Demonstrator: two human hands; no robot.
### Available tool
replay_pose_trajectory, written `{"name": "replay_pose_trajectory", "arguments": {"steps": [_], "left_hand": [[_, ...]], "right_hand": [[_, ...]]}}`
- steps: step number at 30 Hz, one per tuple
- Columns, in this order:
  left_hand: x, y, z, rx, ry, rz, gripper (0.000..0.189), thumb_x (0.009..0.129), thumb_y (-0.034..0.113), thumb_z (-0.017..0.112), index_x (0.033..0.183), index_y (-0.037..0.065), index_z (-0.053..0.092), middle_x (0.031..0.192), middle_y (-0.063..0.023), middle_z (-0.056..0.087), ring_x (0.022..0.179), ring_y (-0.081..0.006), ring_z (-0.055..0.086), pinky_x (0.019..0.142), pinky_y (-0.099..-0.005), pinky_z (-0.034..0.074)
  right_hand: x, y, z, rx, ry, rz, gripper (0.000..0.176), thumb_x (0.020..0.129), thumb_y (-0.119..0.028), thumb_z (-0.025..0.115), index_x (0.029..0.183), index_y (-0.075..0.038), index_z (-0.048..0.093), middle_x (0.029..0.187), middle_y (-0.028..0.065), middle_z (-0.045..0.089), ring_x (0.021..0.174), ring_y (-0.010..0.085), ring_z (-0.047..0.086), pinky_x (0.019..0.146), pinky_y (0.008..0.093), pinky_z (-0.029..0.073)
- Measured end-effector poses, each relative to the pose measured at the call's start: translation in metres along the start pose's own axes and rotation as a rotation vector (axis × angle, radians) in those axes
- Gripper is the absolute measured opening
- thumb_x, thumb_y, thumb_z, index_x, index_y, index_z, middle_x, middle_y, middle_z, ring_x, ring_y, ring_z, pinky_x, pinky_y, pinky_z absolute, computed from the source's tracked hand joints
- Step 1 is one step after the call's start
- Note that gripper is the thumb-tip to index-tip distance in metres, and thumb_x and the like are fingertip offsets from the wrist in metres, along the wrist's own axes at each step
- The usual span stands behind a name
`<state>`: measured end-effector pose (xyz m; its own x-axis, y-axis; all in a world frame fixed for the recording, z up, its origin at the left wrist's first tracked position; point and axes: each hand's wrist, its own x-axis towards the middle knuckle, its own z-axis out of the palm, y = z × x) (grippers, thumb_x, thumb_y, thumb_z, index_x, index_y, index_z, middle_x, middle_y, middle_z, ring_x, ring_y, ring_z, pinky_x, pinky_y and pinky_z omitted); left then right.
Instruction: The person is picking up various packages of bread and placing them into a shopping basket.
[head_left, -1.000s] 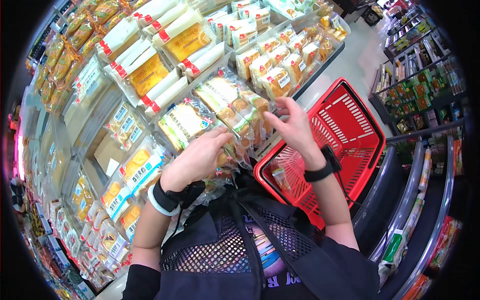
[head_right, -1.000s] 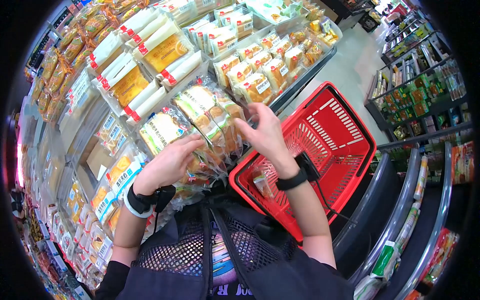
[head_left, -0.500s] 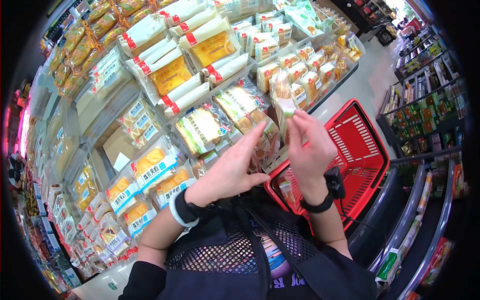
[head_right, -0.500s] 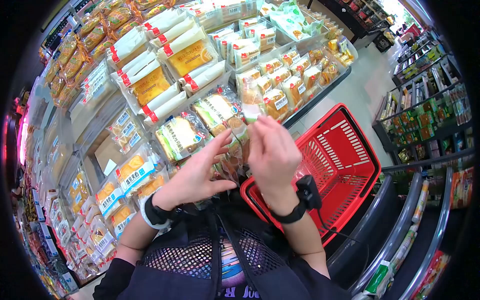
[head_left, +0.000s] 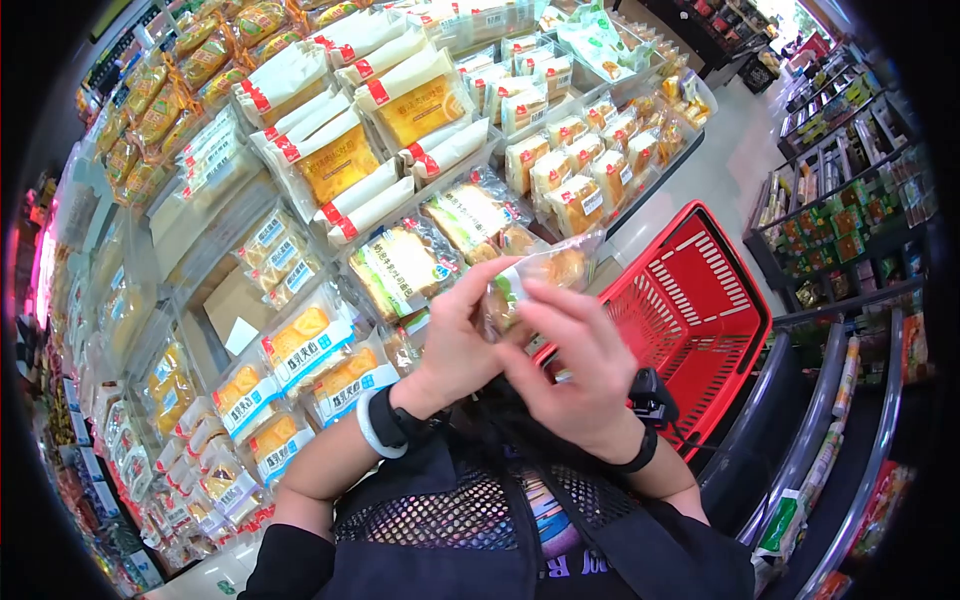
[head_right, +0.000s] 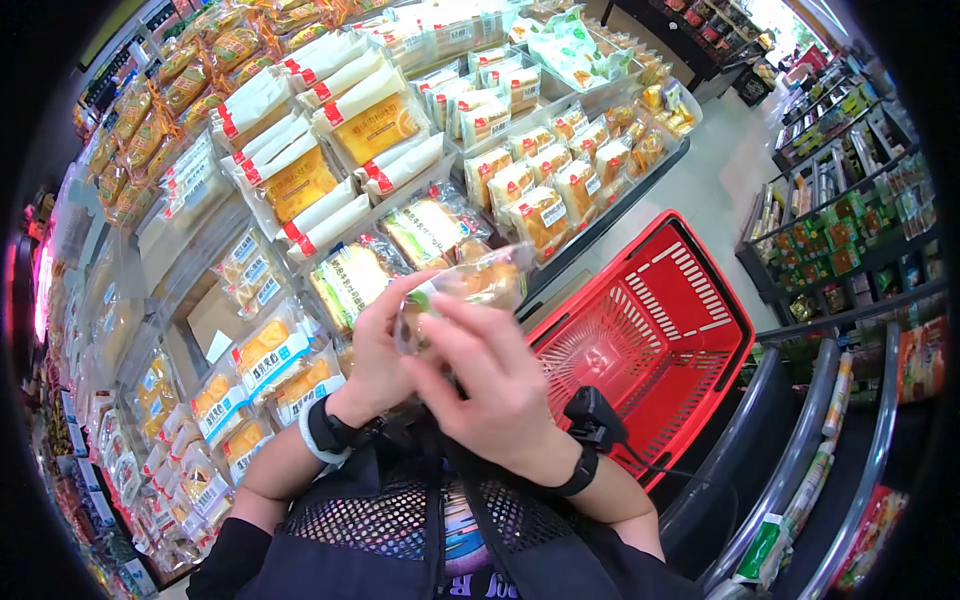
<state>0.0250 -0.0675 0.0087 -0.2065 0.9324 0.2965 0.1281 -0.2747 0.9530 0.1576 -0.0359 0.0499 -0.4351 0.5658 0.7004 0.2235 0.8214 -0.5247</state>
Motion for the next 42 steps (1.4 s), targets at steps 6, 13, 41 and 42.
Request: {"name": "replay_pose_trajectory", "arguments": {"steps": [6,13,41,42], "left_hand": [[-0.003,-0.007,-0.018,-0.181,-0.027,-0.047,0.047,0.072,0.002,0.074,0.115,0.001,0.056,0.105,-0.0065,0.063,0.099,-0.0119,0.058,0.089,-0.0272,0.046],[-0.001,-0.002,-0.026,-0.314,-0.181,-0.084,0.047,0.073,-0.002,0.073,0.117,0.001,0.054,0.111,-0.0091,0.063,0.104,-0.0149,0.057,0.093,-0.0304,0.045],[0.007,-0.005,-0.022,-1.125,0.038,-0.966,0.047,0.097,0.034,0.044,0.123,-0.005,0.045,0.122,-0.0202,0.056,0.106,-0.0278,0.061,0.090,-0.0382,0.051],[0.007,-0.001,-0.022,-1.069,0.016,-0.982,0.047,0.097,0.035,0.044,0.124,-0.003,0.045,0.119,-0.0185,0.057,0.105,-0.0260,0.061,0.090,-0.0372,0.050]], "right_hand": [[-0.016,0.043,-0.026,0.124,0.106,0.374,0.043,0.080,-0.015,0.071,0.117,-0.001,0.053,0.118,0.0141,0.055,0.108,0.0256,0.054,0.090,0.0356,0.044],[-0.035,0.052,-0.026,0.874,0.053,0.595,0.038,0.088,-0.007,0.062,0.122,0.000,0.048,0.114,0.0114,0.057,0.105,0.0170,0.055,0.092,0.0302,0.043],[-0.036,0.062,-0.034,0.425,-0.122,0.316,0.052,0.064,-0.015,0.084,0.109,-0.006,0.058,0.123,0.0115,0.050,0.112,0.0253,0.051,0.097,0.0370,0.040],[-0.036,0.063,-0.033,0.424,-0.122,0.316,0.052,0.064,-0.015,0.084,0.109,-0.006,0.058,0.123,0.0115,0.050,0.112,0.0253,0.051,0.097,0.0370,0.040]]}}
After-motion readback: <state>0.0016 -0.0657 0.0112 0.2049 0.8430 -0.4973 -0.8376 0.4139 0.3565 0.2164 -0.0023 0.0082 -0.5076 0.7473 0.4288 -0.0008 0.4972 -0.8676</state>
